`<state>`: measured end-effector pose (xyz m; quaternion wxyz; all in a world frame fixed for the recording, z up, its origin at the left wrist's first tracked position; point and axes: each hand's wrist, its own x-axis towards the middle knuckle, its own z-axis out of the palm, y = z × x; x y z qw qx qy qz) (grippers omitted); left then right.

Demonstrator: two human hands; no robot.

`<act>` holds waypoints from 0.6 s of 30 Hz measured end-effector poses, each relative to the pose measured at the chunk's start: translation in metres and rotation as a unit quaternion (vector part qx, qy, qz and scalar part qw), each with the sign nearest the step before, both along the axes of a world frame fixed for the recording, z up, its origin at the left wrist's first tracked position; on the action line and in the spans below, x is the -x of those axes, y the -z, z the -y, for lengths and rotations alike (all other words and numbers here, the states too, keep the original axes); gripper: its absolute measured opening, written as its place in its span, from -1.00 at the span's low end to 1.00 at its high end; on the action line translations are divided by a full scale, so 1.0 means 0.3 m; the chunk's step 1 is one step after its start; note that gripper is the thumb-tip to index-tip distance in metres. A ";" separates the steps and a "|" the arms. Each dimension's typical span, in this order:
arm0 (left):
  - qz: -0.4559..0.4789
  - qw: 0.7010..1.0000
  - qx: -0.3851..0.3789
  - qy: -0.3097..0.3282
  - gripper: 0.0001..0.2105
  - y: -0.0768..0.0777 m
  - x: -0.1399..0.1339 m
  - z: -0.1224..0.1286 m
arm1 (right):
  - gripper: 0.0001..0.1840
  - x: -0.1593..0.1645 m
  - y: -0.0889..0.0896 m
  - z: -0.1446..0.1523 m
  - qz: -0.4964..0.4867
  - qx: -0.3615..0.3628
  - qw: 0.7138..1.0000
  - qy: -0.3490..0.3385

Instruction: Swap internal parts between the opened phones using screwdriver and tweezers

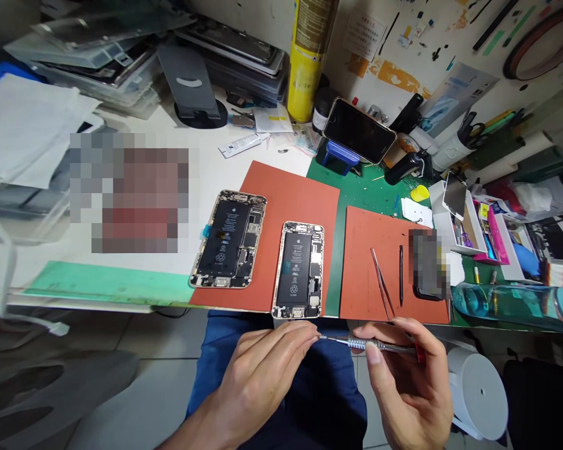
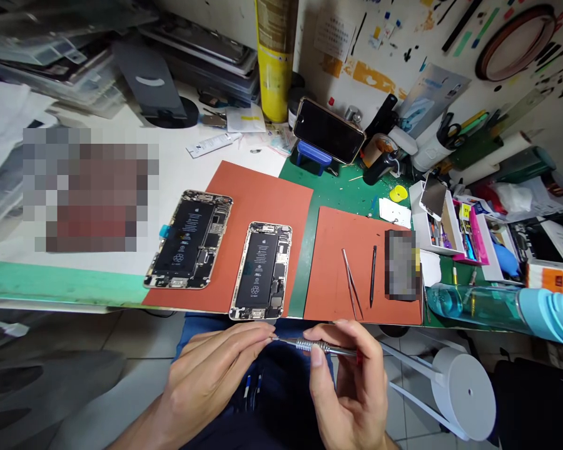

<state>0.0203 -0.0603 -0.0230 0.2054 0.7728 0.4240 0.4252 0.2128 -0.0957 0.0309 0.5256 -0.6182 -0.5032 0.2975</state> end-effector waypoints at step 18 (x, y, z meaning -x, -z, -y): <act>0.011 1.000 0.010 -0.004 -0.83 -0.009 -0.017 -0.010 | -0.47 -0.051 0.010 -0.017 0.048 -0.054 0.995 -0.071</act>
